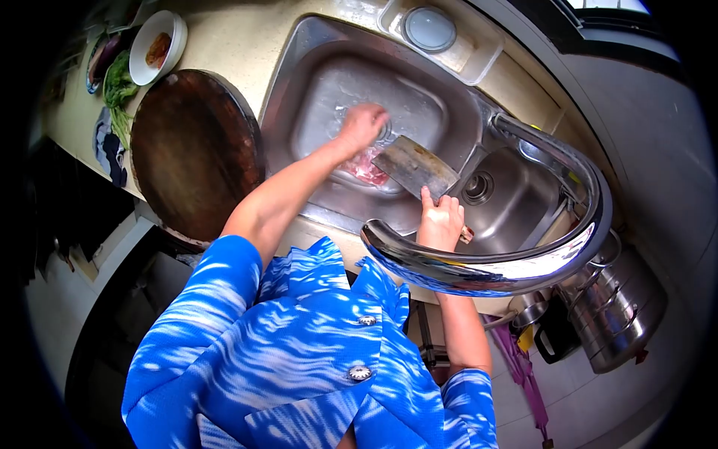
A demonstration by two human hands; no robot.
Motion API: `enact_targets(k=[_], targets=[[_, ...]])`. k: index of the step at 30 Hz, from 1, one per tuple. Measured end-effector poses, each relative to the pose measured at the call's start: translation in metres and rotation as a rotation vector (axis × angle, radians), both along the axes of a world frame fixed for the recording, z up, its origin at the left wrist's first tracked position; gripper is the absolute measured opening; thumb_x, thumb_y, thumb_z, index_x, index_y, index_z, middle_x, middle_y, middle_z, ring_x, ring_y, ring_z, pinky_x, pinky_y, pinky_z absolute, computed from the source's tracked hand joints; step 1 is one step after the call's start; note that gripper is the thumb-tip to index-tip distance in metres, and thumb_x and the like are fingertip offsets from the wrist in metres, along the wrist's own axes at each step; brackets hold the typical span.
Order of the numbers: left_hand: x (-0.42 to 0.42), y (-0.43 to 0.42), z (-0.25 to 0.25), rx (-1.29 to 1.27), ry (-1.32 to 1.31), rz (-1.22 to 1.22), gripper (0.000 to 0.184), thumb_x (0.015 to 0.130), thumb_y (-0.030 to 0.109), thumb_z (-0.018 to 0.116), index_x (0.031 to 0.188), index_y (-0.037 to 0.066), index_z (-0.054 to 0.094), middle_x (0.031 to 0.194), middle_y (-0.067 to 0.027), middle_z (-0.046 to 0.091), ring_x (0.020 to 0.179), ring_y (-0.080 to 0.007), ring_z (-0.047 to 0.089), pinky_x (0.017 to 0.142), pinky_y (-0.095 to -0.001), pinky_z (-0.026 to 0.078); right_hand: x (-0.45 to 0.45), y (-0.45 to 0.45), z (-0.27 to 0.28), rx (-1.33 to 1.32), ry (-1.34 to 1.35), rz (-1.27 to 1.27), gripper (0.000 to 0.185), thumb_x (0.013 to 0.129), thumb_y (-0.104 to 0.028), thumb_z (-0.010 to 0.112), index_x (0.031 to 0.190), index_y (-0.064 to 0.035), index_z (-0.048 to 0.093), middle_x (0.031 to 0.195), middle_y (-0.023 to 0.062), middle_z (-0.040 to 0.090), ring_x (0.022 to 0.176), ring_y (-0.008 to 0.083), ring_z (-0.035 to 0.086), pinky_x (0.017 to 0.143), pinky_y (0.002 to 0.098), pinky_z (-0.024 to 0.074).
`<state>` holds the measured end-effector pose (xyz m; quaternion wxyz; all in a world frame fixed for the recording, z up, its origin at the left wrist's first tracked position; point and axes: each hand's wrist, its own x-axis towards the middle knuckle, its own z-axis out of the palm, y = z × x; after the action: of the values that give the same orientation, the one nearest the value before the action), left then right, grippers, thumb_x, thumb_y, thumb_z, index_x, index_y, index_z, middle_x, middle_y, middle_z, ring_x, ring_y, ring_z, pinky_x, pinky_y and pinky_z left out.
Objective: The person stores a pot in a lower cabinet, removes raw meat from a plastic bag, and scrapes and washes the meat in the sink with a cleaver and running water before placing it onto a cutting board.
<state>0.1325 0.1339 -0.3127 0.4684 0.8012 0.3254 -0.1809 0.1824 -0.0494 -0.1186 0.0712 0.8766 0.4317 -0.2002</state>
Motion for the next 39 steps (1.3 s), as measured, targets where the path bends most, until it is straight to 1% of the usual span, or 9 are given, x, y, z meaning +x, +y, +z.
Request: enact_targets(k=[4, 8, 14, 18, 27, 31, 33, 35, 39], targets=[[-0.006, -0.022, 0.029, -0.489, -0.359, -0.291, 0.055, 0.092, 0.048, 0.022, 0.127, 0.012, 0.046, 0.131, -0.0096, 0.044, 0.131, -0.0258, 0.026, 0.102, -0.0577, 0.009, 0.003, 0.0, -0.009, 0.003, -0.014, 0.027, 0.034, 0.068, -0.005, 0.055, 0.1, -0.0087, 0.066, 0.068, 0.0077, 0.051, 0.071, 0.0228, 0.05, 0.065, 0.0345, 0.0401], [-0.019, -0.002, 0.019, -0.164, -0.148, -0.375, 0.057, 0.092, 0.048, 0.017, 0.129, 0.013, 0.043, 0.133, -0.0077, 0.042, 0.134, -0.0243, 0.017, 0.103, -0.0585, 0.005, 0.006, 0.004, -0.005, 0.007, 0.002, 0.014, 0.035, 0.067, -0.005, 0.056, 0.1, -0.0082, 0.066, 0.068, 0.0079, 0.052, 0.072, 0.0228, 0.051, 0.066, 0.0348, 0.0408], [-0.029, 0.022, 0.015, 0.092, -0.244, 0.267, 0.037, 0.092, 0.031, 0.036, 0.1, 0.003, 0.059, 0.104, -0.0153, 0.058, 0.101, -0.0337, 0.049, 0.088, -0.0438, 0.036, 0.008, 0.013, -0.012, 0.282, 0.23, -0.331, 0.023, 0.08, -0.01, 0.055, 0.1, -0.0012, 0.062, 0.068, 0.014, 0.059, 0.058, 0.0278, 0.057, 0.059, 0.04, 0.0465], [-0.024, 0.013, 0.033, 0.102, -0.324, 0.491, 0.036, 0.091, 0.029, 0.039, 0.104, 0.001, 0.058, 0.105, -0.0186, 0.058, 0.098, -0.0354, 0.053, 0.086, -0.039, 0.04, 0.013, 0.018, -0.034, 0.286, 0.969, -1.095, 0.016, 0.086, -0.009, 0.05, 0.085, 0.0028, 0.061, 0.06, 0.0056, 0.057, 0.051, 0.0099, 0.052, 0.047, 0.0251, 0.0418], [-0.02, -0.064, 0.071, -0.184, -0.393, 0.006, 0.067, 0.092, 0.051, 0.019, 0.141, 0.006, 0.009, 0.146, -0.0195, 0.003, 0.135, -0.0339, 0.003, 0.107, -0.0463, 0.01, -0.006, 0.009, -0.069, 0.608, 1.177, -1.435, 0.01, 0.086, -0.015, 0.055, 0.085, -0.0053, 0.054, 0.065, 0.0037, 0.057, 0.051, 0.0104, 0.054, 0.042, 0.0218, 0.045], [-0.037, -0.06, -0.011, -0.132, -0.011, 0.176, 0.07, 0.092, 0.051, 0.018, 0.129, -0.006, 0.031, 0.134, -0.027, 0.03, 0.129, -0.0392, 0.021, 0.107, -0.0445, 0.016, 0.001, 0.031, -0.028, 0.522, 0.858, -1.145, 0.012, 0.084, -0.012, 0.055, 0.077, -0.0031, 0.059, 0.06, 0.0021, 0.056, 0.05, 0.0078, 0.052, 0.041, 0.021, 0.0433], [-0.036, -0.058, -0.012, 0.198, -0.272, 0.097, 0.071, 0.092, 0.051, 0.017, 0.124, -0.01, 0.037, 0.126, -0.029, 0.039, 0.123, -0.04, 0.031, 0.103, -0.0452, 0.021, 0.001, 0.034, -0.02, 0.415, 0.526, -0.757, 0.019, 0.082, -0.015, 0.053, 0.084, 0.0018, 0.062, 0.068, 0.0153, 0.062, 0.063, 0.0258, 0.061, 0.058, 0.036, 0.048], [-0.014, -0.037, 0.067, -0.681, -0.241, 0.496, 0.074, 0.089, 0.058, 0.022, 0.12, -0.007, 0.042, 0.117, -0.0255, 0.048, 0.114, -0.0321, 0.043, 0.094, -0.039, 0.034, -0.004, 0.044, -0.008, 0.332, 0.337, -0.513, 0.026, 0.078, -0.013, 0.051, 0.097, 0.0027, 0.06, 0.079, 0.0257, 0.06, 0.082, 0.0424, 0.058, 0.077, 0.047, 0.0444], [0.006, -0.044, 0.119, -1.105, -0.149, 0.877, 0.037, 0.084, 0.029, 0.054, 0.103, -0.002, 0.051, 0.085, -0.0125, 0.056, 0.068, -0.0208, 0.056, 0.046, -0.0349, 0.043, -0.012, 0.05, -0.005, 0.263, 0.353, -0.428, 0.026, 0.079, -0.014, 0.054, 0.099, 0.0005, 0.06, 0.082, 0.0265, 0.06, 0.081, 0.0382, 0.06, 0.073, 0.043, 0.0466]])
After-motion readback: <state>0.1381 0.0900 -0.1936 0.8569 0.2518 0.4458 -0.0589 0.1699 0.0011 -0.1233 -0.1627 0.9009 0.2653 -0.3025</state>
